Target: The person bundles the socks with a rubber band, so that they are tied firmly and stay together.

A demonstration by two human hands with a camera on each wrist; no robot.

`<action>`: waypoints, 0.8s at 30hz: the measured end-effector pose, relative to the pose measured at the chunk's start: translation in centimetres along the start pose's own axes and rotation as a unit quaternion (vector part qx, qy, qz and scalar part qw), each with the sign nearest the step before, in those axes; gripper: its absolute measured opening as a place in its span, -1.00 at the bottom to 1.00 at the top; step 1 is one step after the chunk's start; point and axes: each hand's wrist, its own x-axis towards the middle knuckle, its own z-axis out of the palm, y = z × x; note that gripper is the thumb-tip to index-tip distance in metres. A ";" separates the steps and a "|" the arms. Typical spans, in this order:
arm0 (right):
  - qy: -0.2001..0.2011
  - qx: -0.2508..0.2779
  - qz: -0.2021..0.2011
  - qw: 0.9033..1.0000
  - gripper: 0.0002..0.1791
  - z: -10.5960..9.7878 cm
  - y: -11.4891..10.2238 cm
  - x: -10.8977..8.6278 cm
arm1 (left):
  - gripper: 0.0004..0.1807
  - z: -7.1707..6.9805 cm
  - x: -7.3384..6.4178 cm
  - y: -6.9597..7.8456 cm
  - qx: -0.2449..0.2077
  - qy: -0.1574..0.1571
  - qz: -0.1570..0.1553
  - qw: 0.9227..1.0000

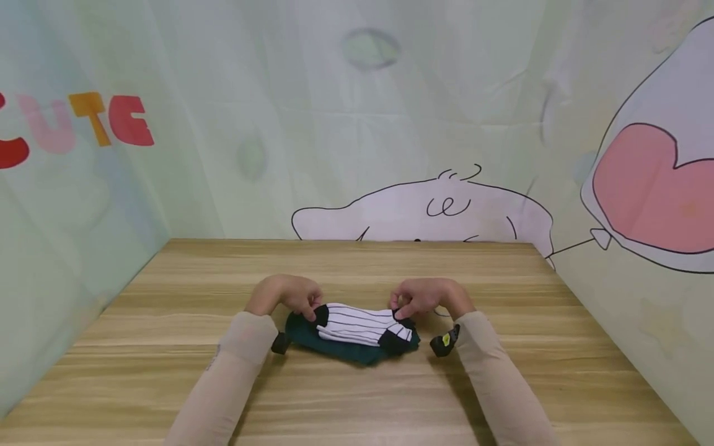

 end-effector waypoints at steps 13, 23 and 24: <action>0.058 -0.011 -0.067 0.996 -0.86 0.5 -0.2 0.9 | -0.83 -0.5 -1.3 -1.7 0.021 0.028 -0.017 0.999; 0.057 0.017 -0.064 0.996 -0.85 -0.1 0.1 0.4 | -0.83 -0.7 -1.7 -1.4 -0.002 0.039 -0.050 0.998; 0.056 0.019 -0.064 0.996 -0.85 -0.1 0.1 0.2 | -0.83 -0.7 -1.7 -1.3 -0.006 0.043 -0.053 0.998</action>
